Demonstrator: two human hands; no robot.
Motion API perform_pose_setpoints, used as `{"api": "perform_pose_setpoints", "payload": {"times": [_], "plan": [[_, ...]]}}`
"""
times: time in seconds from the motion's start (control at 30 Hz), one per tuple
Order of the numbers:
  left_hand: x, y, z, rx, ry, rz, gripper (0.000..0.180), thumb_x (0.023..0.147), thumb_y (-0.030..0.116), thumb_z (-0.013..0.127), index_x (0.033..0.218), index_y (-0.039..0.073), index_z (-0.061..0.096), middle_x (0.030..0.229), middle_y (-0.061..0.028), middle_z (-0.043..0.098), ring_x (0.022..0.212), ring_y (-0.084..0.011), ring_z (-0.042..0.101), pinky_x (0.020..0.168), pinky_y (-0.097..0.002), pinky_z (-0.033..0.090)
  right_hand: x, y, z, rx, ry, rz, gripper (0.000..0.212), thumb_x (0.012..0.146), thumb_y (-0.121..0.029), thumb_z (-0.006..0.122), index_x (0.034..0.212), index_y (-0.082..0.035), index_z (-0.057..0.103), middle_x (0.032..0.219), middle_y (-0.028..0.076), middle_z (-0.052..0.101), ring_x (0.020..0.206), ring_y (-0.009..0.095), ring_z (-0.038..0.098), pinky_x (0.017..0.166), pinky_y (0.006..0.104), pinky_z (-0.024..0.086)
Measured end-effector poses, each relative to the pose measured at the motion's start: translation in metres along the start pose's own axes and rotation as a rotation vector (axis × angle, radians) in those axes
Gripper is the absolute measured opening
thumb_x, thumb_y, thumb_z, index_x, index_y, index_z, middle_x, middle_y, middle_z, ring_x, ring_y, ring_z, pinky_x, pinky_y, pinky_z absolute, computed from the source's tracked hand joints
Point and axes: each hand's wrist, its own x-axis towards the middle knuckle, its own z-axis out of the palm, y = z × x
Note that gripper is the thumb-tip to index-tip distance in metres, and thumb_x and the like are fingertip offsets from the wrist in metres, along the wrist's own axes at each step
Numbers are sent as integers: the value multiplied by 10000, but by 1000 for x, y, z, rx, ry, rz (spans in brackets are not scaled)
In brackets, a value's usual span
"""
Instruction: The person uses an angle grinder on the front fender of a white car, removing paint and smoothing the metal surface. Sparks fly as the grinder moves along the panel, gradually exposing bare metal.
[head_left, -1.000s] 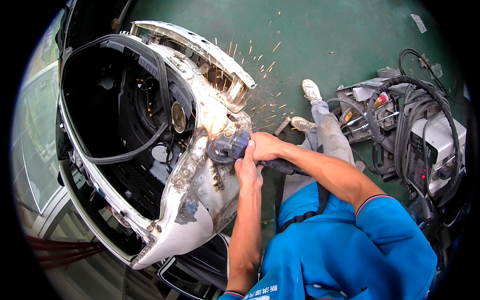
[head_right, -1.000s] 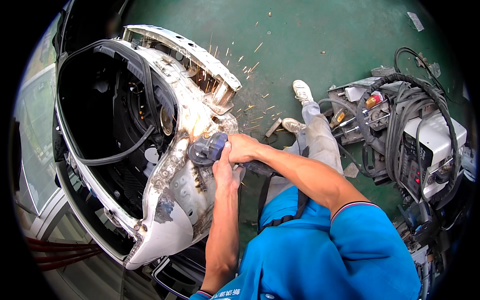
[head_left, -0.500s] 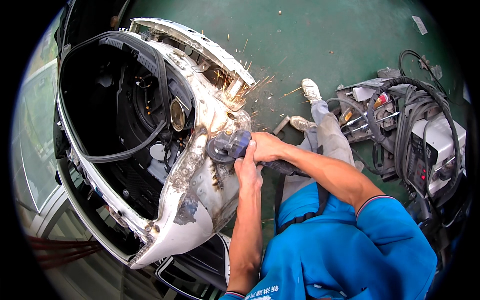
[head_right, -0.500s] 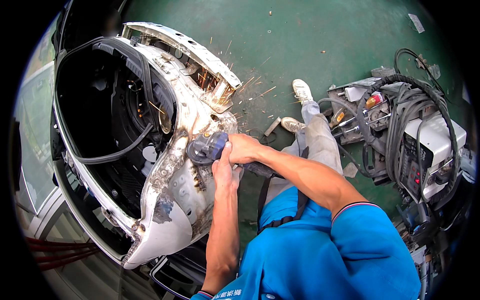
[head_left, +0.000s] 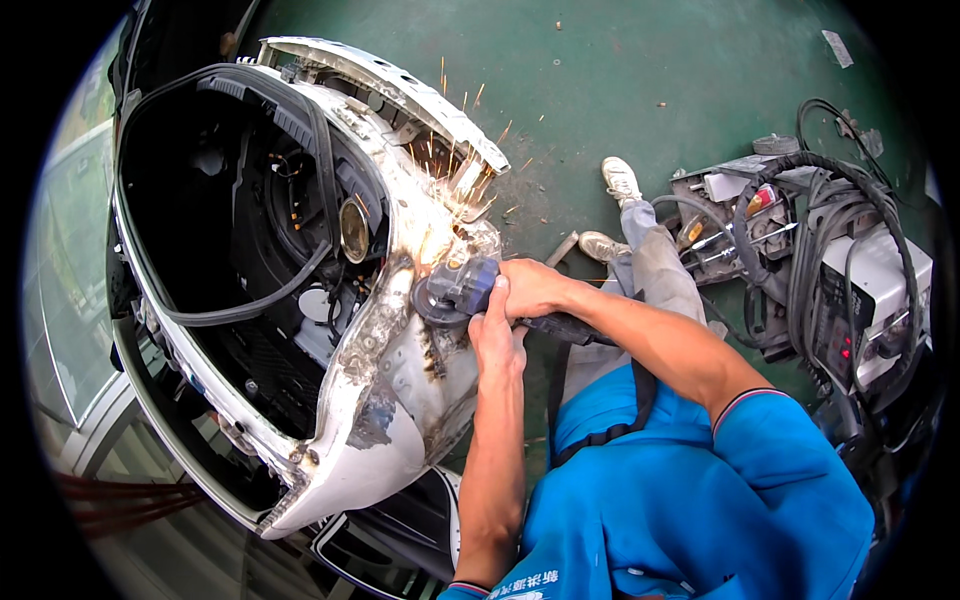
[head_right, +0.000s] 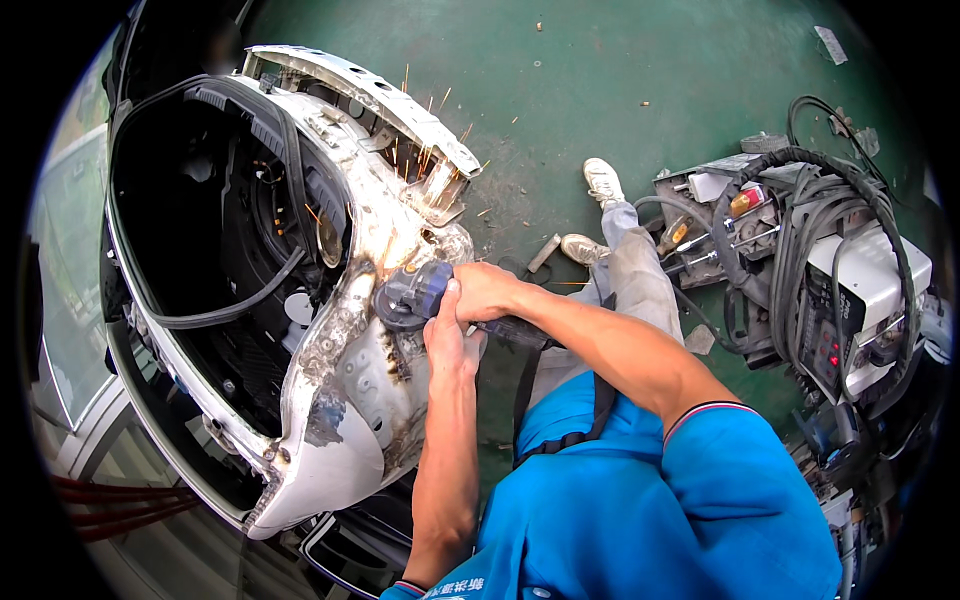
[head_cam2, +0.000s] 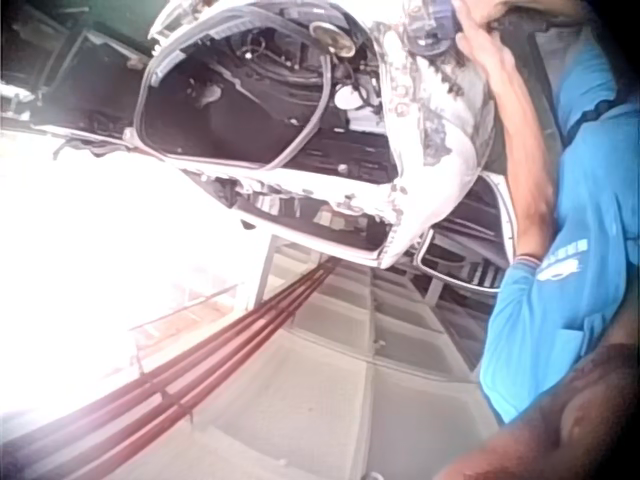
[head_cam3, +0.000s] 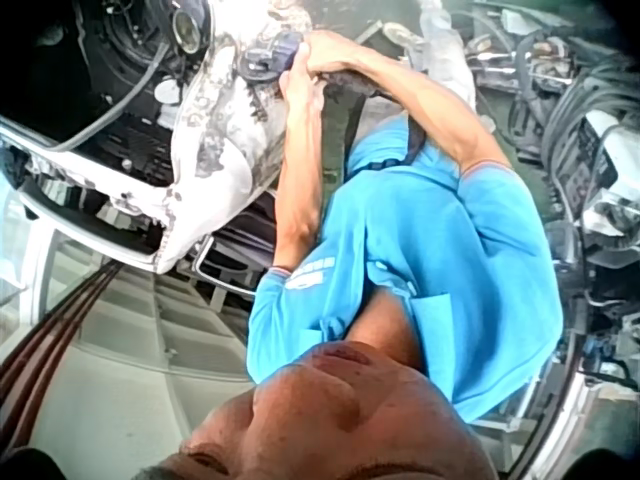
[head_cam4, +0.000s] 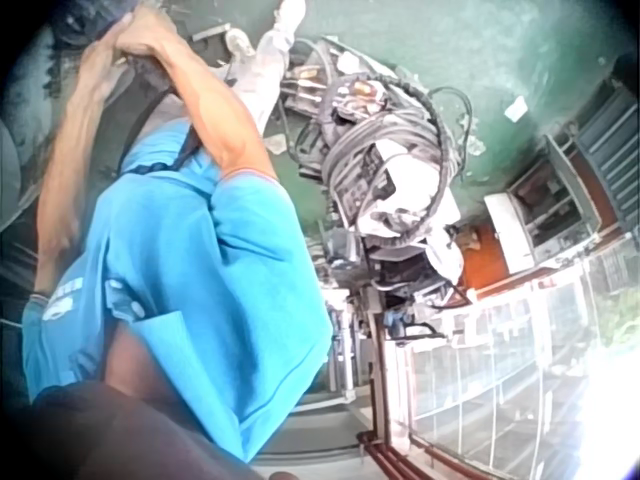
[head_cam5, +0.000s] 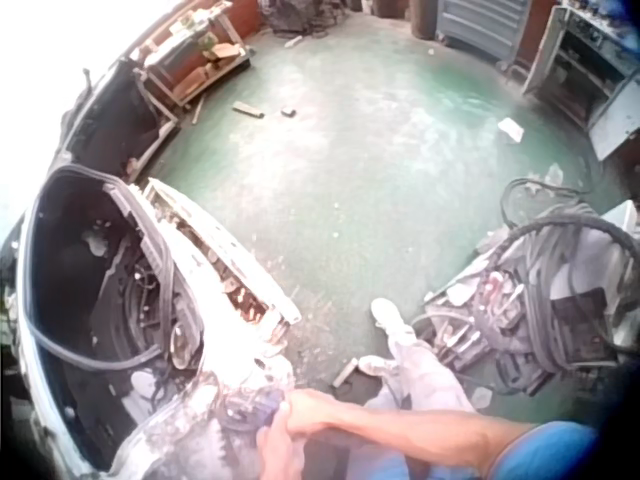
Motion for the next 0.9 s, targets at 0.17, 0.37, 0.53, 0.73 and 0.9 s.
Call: {"api": "perform_pose_setpoints", "payload": {"times": [0.17,0.37,0.53,0.73,0.9], "plan": [[8,-1,2,-58,11,-22,607,947,317,768,1374,-39,524,1375,-163,600,1286,-315,566,1137,-654,350,7,-5,-7,-117,-18,28,454,556,-231,775,907,56,747,965,284,735,942,432,724,798,492,581],[8,3,9,-93,32,-29,600,949,308,767,1359,-61,532,1341,-164,619,1258,-308,585,1123,-657,368,6,-14,-17,-115,-49,54,425,577,-225,767,882,69,743,970,295,732,929,424,728,795,491,578],[9,4,9,-73,49,-26,584,953,294,763,1364,-53,535,1337,-161,623,1260,-308,587,1097,-663,392,9,-8,-12,-42,-36,20,419,583,-225,770,886,64,742,982,300,730,937,426,725,803,488,576],[6,2,4,-20,40,-15,573,948,290,768,1371,-23,539,1338,-154,622,1251,-304,596,1045,-680,418,1,-8,-9,-6,-9,5,445,579,-236,782,920,47,744,994,288,734,957,438,718,824,485,575],[4,3,3,10,16,1,594,943,302,774,1374,-30,534,1345,-162,620,1256,-308,595,1044,-665,422,-1,-5,-7,-20,-22,-19,471,690,-313,757,1047,-9,709,1004,258,741,960,418,721,854,473,556]]}}
